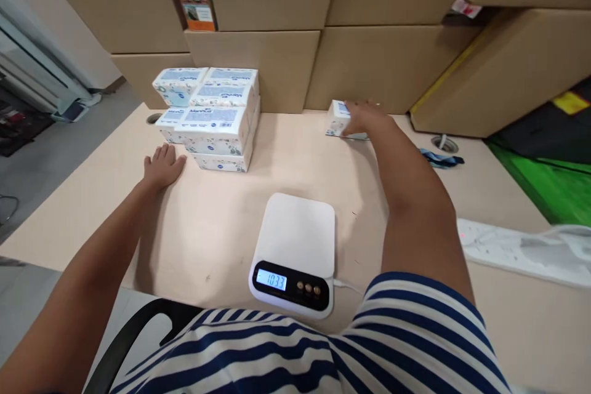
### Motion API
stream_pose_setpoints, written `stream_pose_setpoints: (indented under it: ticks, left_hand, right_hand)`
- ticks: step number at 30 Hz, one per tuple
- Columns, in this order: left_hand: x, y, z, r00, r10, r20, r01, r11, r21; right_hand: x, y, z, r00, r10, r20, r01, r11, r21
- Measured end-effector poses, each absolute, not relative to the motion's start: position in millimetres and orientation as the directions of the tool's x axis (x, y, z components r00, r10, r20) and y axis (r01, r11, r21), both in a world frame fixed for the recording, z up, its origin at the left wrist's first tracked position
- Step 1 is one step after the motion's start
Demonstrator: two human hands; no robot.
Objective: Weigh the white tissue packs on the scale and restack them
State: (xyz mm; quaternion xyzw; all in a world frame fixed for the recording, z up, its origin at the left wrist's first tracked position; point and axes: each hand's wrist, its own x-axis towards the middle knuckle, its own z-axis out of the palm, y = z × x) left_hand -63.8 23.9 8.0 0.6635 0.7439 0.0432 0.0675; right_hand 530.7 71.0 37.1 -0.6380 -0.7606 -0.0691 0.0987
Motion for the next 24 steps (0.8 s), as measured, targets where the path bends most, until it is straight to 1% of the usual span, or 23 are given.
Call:
stream_pose_setpoints:
  ticks: [3,5,7,9,12,16,20,22,24]
  left_hand:
    - [-62.4,27.9,10.4,-0.098,0.995,-0.034,0.985,0.102,0.137]
    - [-61.3,30.0,11.8,-0.102,0.994,-0.032,0.985,0.106,0.139]
    - [-59.7,30.6,13.0,-0.106,0.994,-0.028,0.982,0.109,0.153]
    - [-57.6,30.0,13.8,-0.097,0.995,-0.018,0.98,0.099,0.171]
    - [-53.6,28.4,14.5,-0.078,0.997,-0.009,0.983,0.078,0.167]
    - [-48.9,27.2,15.1,-0.087,0.996,-0.03,0.987,0.091,0.131]
    - [-47.2,27.4,14.9,-0.087,0.996,-0.032,0.985,0.091,0.144]
    - [-47.0,27.7,14.1,-0.089,0.996,-0.028,0.984,0.093,0.15]
    - [-46.9,27.8,13.4,-0.095,0.995,-0.029,0.984,0.098,0.149]
  right_hand:
    - [517.3,34.1,43.2,-0.037,0.998,0.044,0.999,0.036,0.022]
    - [501.0,2.1,50.2,-0.037,0.997,-0.065,0.998,0.04,0.038]
    - [486.1,-28.1,56.4,-0.051,0.99,-0.128,0.999,0.051,-0.003]
    - [477.1,-51.5,60.9,-0.028,0.986,-0.165,0.996,0.014,-0.085]
    - [472.9,-75.5,67.4,0.027,0.985,-0.171,0.986,-0.054,-0.156]
    - [463.4,-115.0,86.2,0.005,0.997,-0.078,0.982,-0.019,-0.189]
    - [434.4,-173.4,109.2,-0.055,0.991,-0.123,0.965,0.021,-0.263]
    - [416.7,-198.4,114.6,-0.07,0.986,-0.152,0.967,0.03,-0.253]
    - [401.1,-215.5,115.3,-0.061,0.982,-0.181,0.976,0.02,-0.218]
